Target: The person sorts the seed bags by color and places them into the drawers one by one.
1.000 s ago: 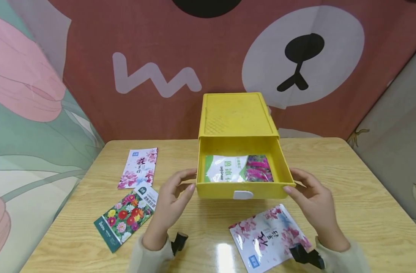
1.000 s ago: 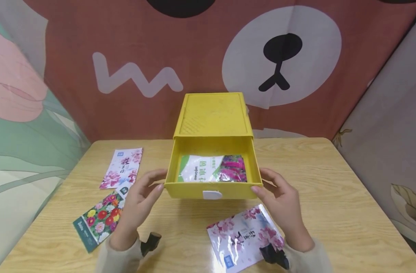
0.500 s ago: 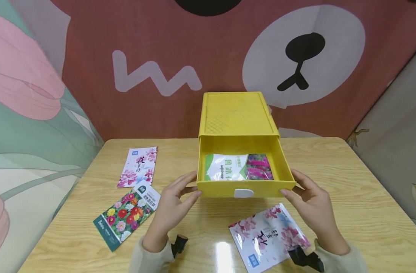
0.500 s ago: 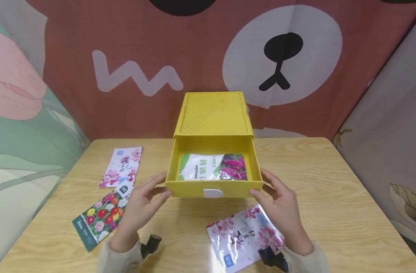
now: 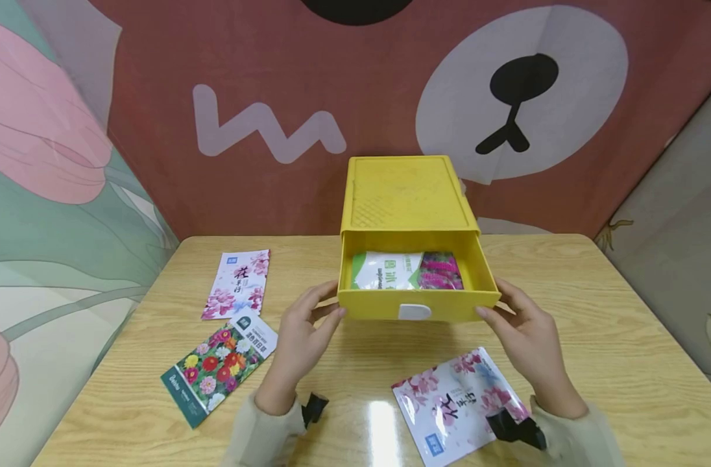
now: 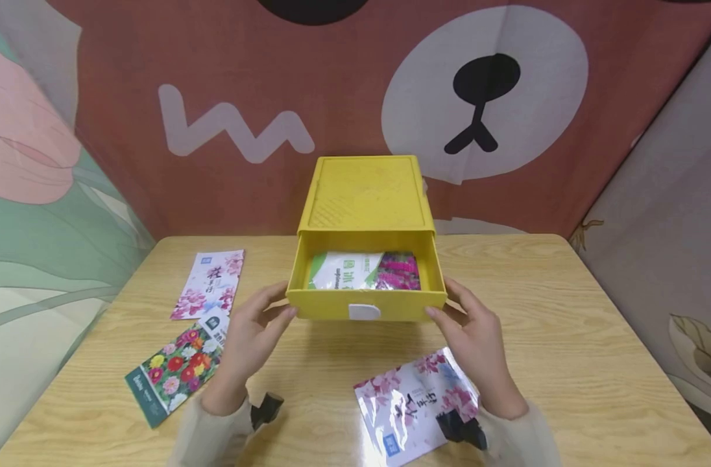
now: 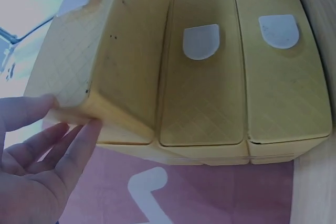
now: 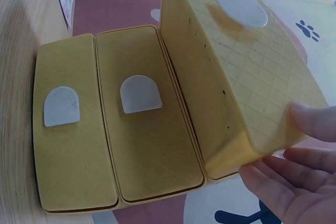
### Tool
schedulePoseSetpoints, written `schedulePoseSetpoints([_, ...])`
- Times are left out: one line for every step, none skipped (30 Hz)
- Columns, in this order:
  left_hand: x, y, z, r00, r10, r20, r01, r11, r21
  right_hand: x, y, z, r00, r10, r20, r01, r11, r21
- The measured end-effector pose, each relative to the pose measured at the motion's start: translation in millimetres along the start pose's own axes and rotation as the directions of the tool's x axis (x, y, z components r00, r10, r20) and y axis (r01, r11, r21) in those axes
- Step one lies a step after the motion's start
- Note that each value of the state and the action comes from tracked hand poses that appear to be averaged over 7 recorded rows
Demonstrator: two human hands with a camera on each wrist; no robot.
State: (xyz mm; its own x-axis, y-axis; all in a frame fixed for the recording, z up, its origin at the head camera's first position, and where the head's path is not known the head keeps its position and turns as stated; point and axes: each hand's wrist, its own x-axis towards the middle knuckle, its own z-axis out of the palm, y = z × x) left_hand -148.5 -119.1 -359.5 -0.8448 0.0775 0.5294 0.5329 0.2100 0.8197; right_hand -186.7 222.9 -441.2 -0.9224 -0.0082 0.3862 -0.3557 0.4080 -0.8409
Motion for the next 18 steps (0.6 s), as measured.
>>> schedulePoseSetpoints([1.1, -1.1, 0.4, 1.000, -0.007, -0.007, 0.007, 1.000, -0.010, 2, 2, 0.6, 1.000, 0.004, -0.011, -0.004, 1.000, -0.010])
schedulePoseSetpoints([2.1, -1.9, 0.7, 1.000, -0.016, -0.014, 0.016, 1.000, -0.019, 5, 15, 1.8, 1.000, 0.002, -0.030, -0.004, 0.997, -0.074])
schedulePoseSetpoints([2.9, -2.7, 1.1, 0.999, -0.027, -0.022, 0.026, 0.999, -0.029, 6, 19, 2.5, 0.999, 0.002, -0.040, -0.005, 0.997, -0.078])
schedulePoseSetpoints([3.9, -2.7, 1.5, 0.999, -0.034, -0.029, 0.033, 0.999, -0.040, 8, 24, 3.0, 0.999, 0.005, -0.044, -0.009, 0.996, -0.089])
schedulePoseSetpoints([4.9, -2.5, 2.0, 0.999, -0.037, -0.036, 0.035, 0.998, -0.051, 10, 30, 3.6, 0.999, 0.006, -0.050, -0.011, 0.994, -0.109])
schedulePoseSetpoints([5.7, -0.7, 2.6, 0.998, -0.040, -0.043, 0.037, 0.998, -0.059, 12, 35, 4.0, 0.998, 0.003, -0.057, -0.010, 0.993, -0.120])
schedulePoseSetpoints([6.7, 1.4, 3.2, 0.998, -0.040, -0.048, 0.037, 0.997, -0.063, 15, 46, 4.8, 0.998, -0.002, -0.070, -0.009, 0.986, -0.164])
schedulePoseSetpoints([7.7, 4.2, 3.9, 0.998, -0.040, -0.055, 0.036, 0.997, -0.065, 17, 50, 5.1, 0.997, -0.006, -0.071, -0.005, 0.988, -0.156])
schedulePoseSetpoints([8.8, 7.1, 4.5, 0.997, -0.038, -0.062, 0.034, 0.997, -0.063, 19, 52, 5.3, 0.997, -0.007, -0.073, -0.004, 0.989, -0.149])
schedulePoseSetpoints([10.1, 9.9, 5.2, 0.997, -0.038, -0.067, 0.034, 0.998, -0.059, 21, 54, 5.5, 0.997, -0.009, -0.074, -0.001, 0.990, -0.141])
schedulePoseSetpoints([11.3, 12.7, 5.8, 0.996, -0.042, -0.073, 0.038, 0.998, -0.052, 23, 55, 5.6, 0.997, -0.014, -0.076, 0.003, 0.991, -0.135])
schedulePoseSetpoints([12.6, 15.2, 6.4, 0.996, -0.047, -0.079, 0.043, 0.998, -0.047, 24, 56, 5.6, 0.997, -0.016, -0.078, 0.006, 0.992, -0.128])
schedulePoseSetpoints([13.7, 16.5, 6.8, 0.995, -0.053, -0.084, 0.049, 0.998, -0.043, 26, 56, 5.8, 0.997, -0.019, -0.078, 0.009, 0.992, -0.123])
schedulePoseSetpoints([14.8, 17.2, 7.1, 0.994, -0.061, -0.089, 0.058, 0.998, -0.039, 27, 56, 6.0, 0.996, -0.020, -0.082, 0.010, 0.992, -0.123])
schedulePoseSetpoints([15.8, 17.0, 7.4, 0.994, -0.067, -0.091, 0.064, 0.997, -0.040, 28, 56, 6.3, 0.996, -0.018, -0.089, 0.007, 0.992, -0.126])
schedulePoseSetpoints([16.7, 16.3, 7.7, 0.993, -0.075, -0.094, 0.071, 0.997, -0.041, 30, 57, 6.7, 0.995, -0.018, -0.096, 0.005, 0.991, -0.131])
schedulePoseSetpoints([17.6, 15.4, 8.1, 0.992, -0.079, -0.098, 0.075, 0.996, -0.043, 31, 57, 7.2, 0.994, -0.012, -0.107, -0.003, 0.990, -0.143])
schedulePoseSetpoints([18.4, 12.0, 8.4, 0.991, -0.082, -0.102, 0.078, 0.996, -0.045, 33, 58, 7.8, 0.993, -0.004, -0.117, -0.013, 0.989, -0.147])
